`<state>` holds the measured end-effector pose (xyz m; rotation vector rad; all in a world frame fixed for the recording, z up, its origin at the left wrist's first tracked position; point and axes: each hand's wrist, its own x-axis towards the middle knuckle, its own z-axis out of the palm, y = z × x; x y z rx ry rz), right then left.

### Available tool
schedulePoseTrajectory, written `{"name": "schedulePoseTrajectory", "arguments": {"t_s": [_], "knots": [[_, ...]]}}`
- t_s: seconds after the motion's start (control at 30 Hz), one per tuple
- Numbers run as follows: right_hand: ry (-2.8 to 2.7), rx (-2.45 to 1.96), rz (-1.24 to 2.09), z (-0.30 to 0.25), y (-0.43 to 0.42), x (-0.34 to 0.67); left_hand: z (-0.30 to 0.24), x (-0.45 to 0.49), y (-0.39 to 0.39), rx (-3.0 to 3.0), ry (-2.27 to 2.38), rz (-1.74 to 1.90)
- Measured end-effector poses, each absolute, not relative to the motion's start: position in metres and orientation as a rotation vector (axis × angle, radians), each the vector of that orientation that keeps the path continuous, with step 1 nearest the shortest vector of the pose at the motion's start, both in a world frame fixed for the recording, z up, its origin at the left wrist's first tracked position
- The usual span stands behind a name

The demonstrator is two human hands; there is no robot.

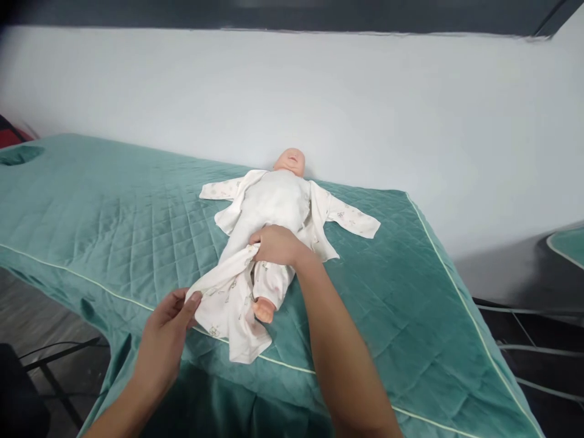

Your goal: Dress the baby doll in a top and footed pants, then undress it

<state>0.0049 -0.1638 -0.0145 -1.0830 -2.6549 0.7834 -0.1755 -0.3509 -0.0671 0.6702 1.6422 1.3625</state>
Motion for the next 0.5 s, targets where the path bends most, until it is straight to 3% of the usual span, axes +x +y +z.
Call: {"name": "schedulePoseTrajectory", "arguments": {"t_s": [0.27, 0.5], "knots": [[-2.612, -1.069, 0.818, -0.012, -0.167, 0.005, -0.069, -0.182, -0.316, 1.053, 1.76, 1.171], [-2.574, -1.076, 0.865, -0.008, -0.168, 0.007, -0.07, -0.193, -0.284, 1.223, 1.595, 1.249]]}}
